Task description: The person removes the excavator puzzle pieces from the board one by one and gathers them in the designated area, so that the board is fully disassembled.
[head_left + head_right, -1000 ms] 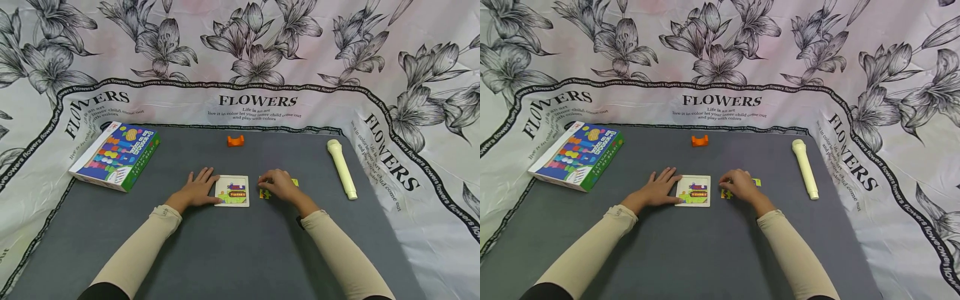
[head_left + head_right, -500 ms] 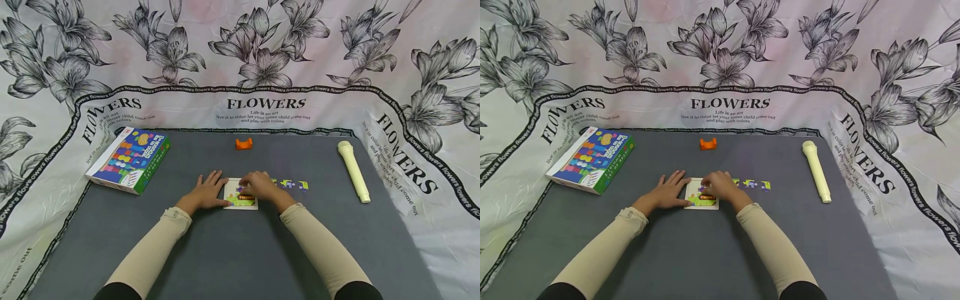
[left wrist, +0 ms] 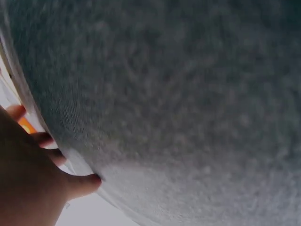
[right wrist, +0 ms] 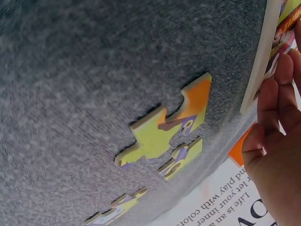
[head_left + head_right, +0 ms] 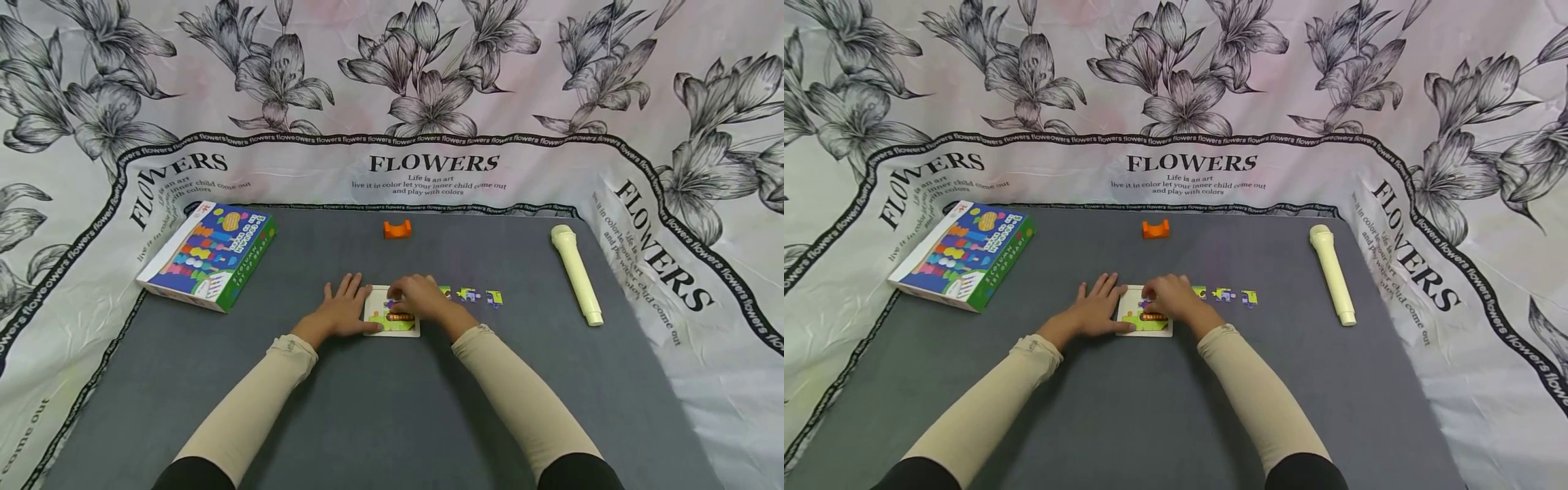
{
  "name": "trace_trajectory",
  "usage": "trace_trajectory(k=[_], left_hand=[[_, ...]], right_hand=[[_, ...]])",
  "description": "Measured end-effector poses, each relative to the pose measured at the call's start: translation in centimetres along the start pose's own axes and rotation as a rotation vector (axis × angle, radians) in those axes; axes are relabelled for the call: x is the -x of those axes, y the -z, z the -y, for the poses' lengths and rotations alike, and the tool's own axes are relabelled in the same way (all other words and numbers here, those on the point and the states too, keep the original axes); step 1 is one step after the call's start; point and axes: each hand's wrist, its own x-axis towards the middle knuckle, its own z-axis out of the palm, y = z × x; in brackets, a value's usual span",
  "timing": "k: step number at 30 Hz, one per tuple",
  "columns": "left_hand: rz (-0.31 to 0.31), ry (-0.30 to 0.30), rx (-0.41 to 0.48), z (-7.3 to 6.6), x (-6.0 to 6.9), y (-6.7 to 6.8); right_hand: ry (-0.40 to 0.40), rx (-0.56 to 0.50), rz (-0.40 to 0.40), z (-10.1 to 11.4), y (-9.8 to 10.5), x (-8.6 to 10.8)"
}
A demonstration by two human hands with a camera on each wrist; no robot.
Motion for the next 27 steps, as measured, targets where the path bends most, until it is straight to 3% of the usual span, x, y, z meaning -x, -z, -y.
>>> trace_trajectory(k=[10, 22, 27], left_hand=[[-0.019, 0.064, -0.007, -0.58, -0.44, -0.92], [-0.033, 0.076, 0.015, -0.75, -0.50, -0.53], [-0.034, 0.069, 0.019, -0.77, -0.44, -0.51]], right_hand=[[-0.007, 0.007, 0.011, 0.14, 0.14, -0.08], [-0.026, 0.011, 0.045, 0.30, 0.46, -0.33], [-0.057, -0.065, 0.050, 0.27, 0.55, -0.35]])
